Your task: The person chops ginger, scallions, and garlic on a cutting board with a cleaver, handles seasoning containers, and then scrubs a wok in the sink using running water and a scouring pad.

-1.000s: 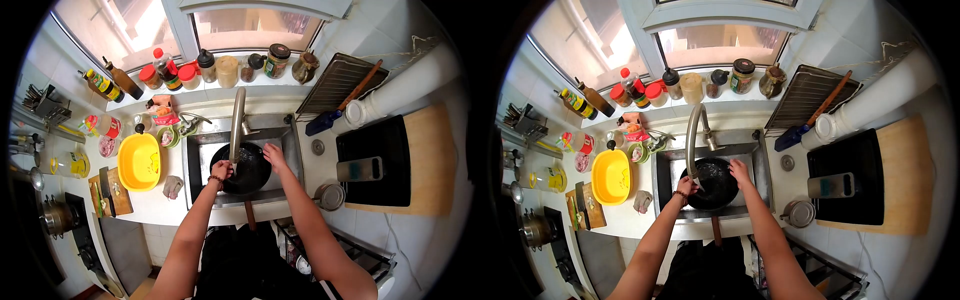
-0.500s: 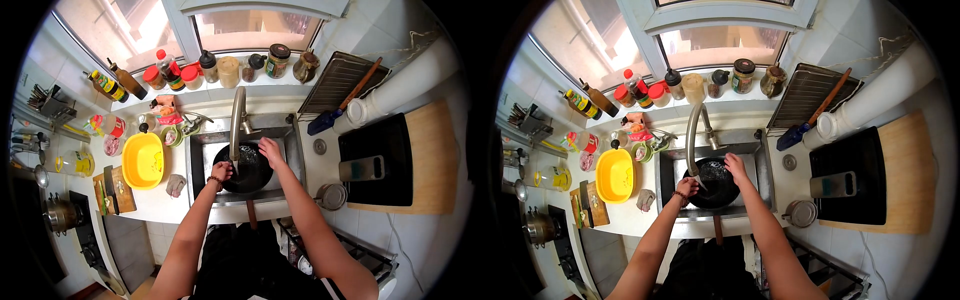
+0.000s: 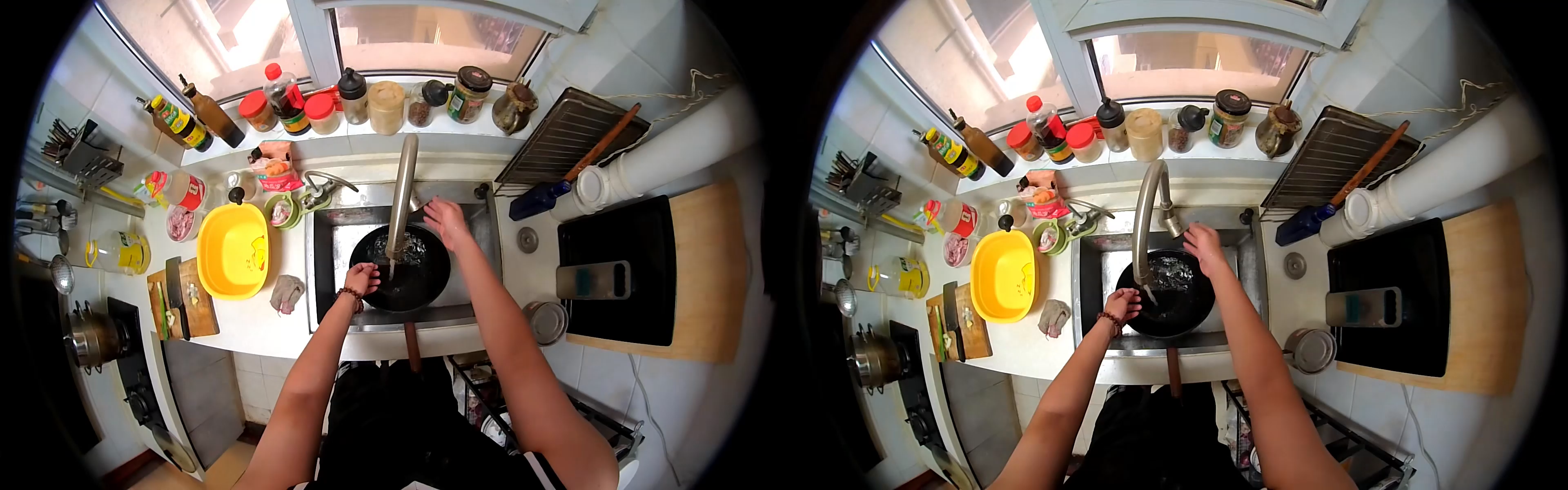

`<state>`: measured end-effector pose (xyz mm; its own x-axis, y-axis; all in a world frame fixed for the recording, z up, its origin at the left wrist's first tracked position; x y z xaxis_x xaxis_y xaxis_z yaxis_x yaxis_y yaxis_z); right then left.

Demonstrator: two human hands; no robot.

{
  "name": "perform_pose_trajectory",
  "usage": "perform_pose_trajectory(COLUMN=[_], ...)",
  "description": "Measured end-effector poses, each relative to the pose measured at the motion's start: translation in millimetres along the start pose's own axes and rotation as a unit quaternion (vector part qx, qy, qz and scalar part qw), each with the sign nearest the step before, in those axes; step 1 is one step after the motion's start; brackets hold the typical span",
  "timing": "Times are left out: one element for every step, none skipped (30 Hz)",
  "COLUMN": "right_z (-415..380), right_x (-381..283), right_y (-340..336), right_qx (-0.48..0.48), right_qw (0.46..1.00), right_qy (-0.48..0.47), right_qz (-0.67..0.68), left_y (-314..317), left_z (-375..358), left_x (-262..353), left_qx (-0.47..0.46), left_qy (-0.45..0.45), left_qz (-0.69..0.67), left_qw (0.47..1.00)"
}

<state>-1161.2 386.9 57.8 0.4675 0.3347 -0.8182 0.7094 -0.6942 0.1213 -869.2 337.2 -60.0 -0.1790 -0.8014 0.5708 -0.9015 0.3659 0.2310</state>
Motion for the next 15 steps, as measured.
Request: perform_pose_trajectory(right_z=[2.2,0.0,-8.0,-17.6,-27.4,-18.5,-25.5,-73.4,-109.2,-137.7,-165.2,-182.4,-206.4,-214.0,-220.2], right_x=[-2.9,0.0,1.4,4.8,6.5,36.7,74.5,74.2,101.8,133.4,152.2,181.5,208.1,223.6,251.5], right_y=[-0.2,-1.5,-3.8,-9.1,-14.1,-24.1,-31.1,-29.4,-31.2,-31.3,-22.5,-24.2,-20.9,-18.0,-6.2], right_qx=[0.001,0.001,0.001,0.003,0.004,0.001,-0.007,0.062,0.046,0.008,-0.021,-0.075,-0.127,-0.117,-0.133], right_qw=[1.0,1.0,0.999,0.993,0.981,0.956,0.921,0.831,0.82,0.805,0.78,0.8,0.804,0.811,0.871], right_qy=[-0.008,-0.005,-0.012,-0.018,-0.026,-0.11,-0.119,-0.134,-0.05,0.003,-0.043,0.093,0.226,0.229,0.243], right_qz=[0.024,0.025,-0.048,-0.12,-0.193,-0.271,-0.371,-0.536,-0.568,-0.593,-0.624,-0.588,-0.535,-0.526,-0.406], left_y=[-1.4,-2.9,-4.3,-3.6,-4.1,-5.3,-7.1,-10.0,-11.9,-10.2,-7.4,-6.4,-8.8,-7.6,-2.0], left_z=[-1.1,-1.5,-0.6,-0.9,-1.7,-5.6,-9.4,-10.4,-12.6,-20.3,-29.1,-32.6,-28.0,-34.8,-40.3], left_x=[-0.7,-0.9,-2.3,-4.5,-7.3,-9.0,-12.4,-21.3,-32.5,-41.9,-52.5,-68.9,-93.2,-111.7,-126.9], left_qx=[0.003,0.004,-0.003,-0.012,-0.013,-0.016,-0.018,-0.026,-0.031,-0.044,-0.058,-0.072,-0.104,-0.111,-0.117], left_qy=[-0.002,-0.003,0.001,0.006,0.004,0.007,0.011,0.018,0.013,0.001,-0.011,-0.023,-0.028,-0.055,-0.083], left_qz=[0.001,0.002,-0.001,-0.004,-0.005,0.0,0.005,0.003,0.011,0.021,0.033,0.049,0.068,0.124,0.181], left_qw=[1.0,1.0,1.0,1.0,1.0,1.0,1.0,1.0,0.999,0.999,0.998,0.996,0.992,0.984,0.973])
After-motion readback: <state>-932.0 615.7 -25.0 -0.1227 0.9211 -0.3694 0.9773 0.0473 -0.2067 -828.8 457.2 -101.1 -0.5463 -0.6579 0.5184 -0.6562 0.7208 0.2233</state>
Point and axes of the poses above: each hand's wrist, its own z-axis towards the middle knuckle, its own y-axis out of the palm, x = y × z, the point moved 9 cm from there along z, towards the middle knuckle, and after that the axes turned 14 degrees about -z, right-handed, at the moved point
